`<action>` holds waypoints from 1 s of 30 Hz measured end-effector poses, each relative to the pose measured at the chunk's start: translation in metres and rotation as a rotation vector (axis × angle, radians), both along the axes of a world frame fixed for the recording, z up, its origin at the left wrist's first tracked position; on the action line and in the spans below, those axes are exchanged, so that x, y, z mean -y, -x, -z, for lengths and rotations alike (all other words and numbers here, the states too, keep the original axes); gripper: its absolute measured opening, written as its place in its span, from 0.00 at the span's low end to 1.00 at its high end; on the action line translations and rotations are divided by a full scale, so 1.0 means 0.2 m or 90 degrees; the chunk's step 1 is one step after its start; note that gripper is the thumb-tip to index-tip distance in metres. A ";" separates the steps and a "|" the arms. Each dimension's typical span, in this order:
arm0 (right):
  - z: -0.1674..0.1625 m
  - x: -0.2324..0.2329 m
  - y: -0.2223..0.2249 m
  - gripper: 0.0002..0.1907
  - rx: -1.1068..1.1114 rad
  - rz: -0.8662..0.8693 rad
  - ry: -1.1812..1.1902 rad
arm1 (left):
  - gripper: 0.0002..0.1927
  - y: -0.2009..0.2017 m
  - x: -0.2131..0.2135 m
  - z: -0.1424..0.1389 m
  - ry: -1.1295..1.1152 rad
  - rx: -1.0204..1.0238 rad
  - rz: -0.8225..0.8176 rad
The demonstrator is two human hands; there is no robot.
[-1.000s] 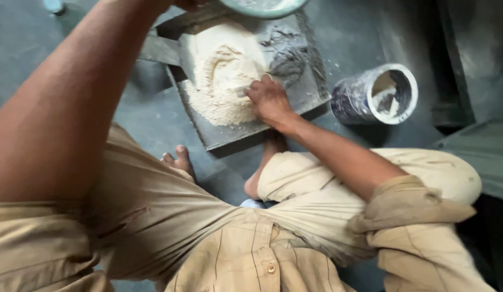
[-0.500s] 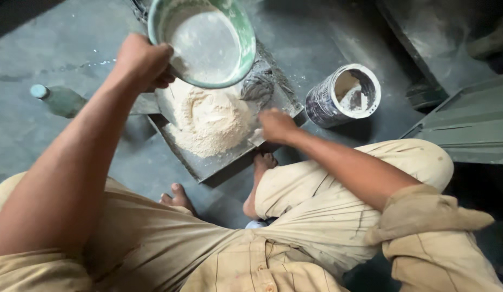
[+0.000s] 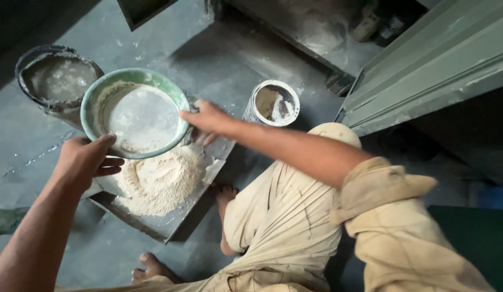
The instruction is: The person sits on the floor and scoops white powder from a bowl onto a metal tray, then pours water from a bucket into the powder and mixes it by hand and with a trowel, working the mixture into a paste on the tray.
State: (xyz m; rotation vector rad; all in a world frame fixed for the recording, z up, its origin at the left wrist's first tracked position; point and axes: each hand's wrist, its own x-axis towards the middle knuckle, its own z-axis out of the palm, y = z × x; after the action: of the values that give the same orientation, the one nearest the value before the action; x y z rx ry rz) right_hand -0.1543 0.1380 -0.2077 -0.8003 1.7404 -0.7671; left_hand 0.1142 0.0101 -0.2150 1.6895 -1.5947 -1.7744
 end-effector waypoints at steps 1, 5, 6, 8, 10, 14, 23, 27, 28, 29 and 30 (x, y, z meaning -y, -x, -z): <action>-0.05 0.00 0.10 0.37 -0.028 -0.045 -0.015 | 0.21 0.00 0.00 0.00 -0.012 -0.002 -0.017; -0.17 -0.04 0.67 0.40 -0.226 -0.176 -0.046 | 0.21 -0.02 0.02 -0.05 -0.026 0.047 -0.042; -0.17 -0.06 0.83 0.43 -0.260 -0.160 -0.086 | 0.22 -0.02 0.03 -0.08 -0.022 0.050 -0.050; -0.13 -0.14 1.08 0.52 -0.299 -0.105 -0.132 | 0.23 -0.02 0.04 -0.15 -0.005 0.052 -0.060; -0.01 -0.27 1.22 0.62 -0.386 -0.079 -0.181 | 0.24 -0.03 0.04 -0.21 0.020 0.051 -0.069; 0.35 -0.56 1.26 0.57 -0.337 0.003 -0.319 | 0.26 -0.02 0.05 -0.24 0.037 -0.016 -0.076; 0.59 -0.69 1.21 0.25 -0.100 0.456 -0.172 | 0.27 -0.05 0.12 -0.12 0.042 0.032 -0.064; 0.51 -0.64 1.30 0.18 0.018 0.583 -0.057 | 0.26 -0.07 0.14 -0.11 0.040 0.031 -0.077; 0.48 -0.65 1.32 0.19 0.076 0.624 -0.009 | 0.26 -0.07 0.14 -0.10 0.022 0.014 -0.099; 0.44 -0.64 1.36 0.21 0.132 0.663 0.041 | 0.27 -0.08 0.15 -0.09 0.013 0.012 -0.094; 0.38 -0.64 1.42 0.22 0.129 0.683 0.052 | 0.27 -0.08 0.15 -0.08 0.004 0.009 -0.090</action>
State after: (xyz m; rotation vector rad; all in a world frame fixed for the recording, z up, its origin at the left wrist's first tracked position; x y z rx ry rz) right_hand -0.4374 0.2651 -0.2842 0.2503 1.8960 -1.5530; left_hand 0.1297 -0.0209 -0.1982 1.7690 -1.4450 -1.6905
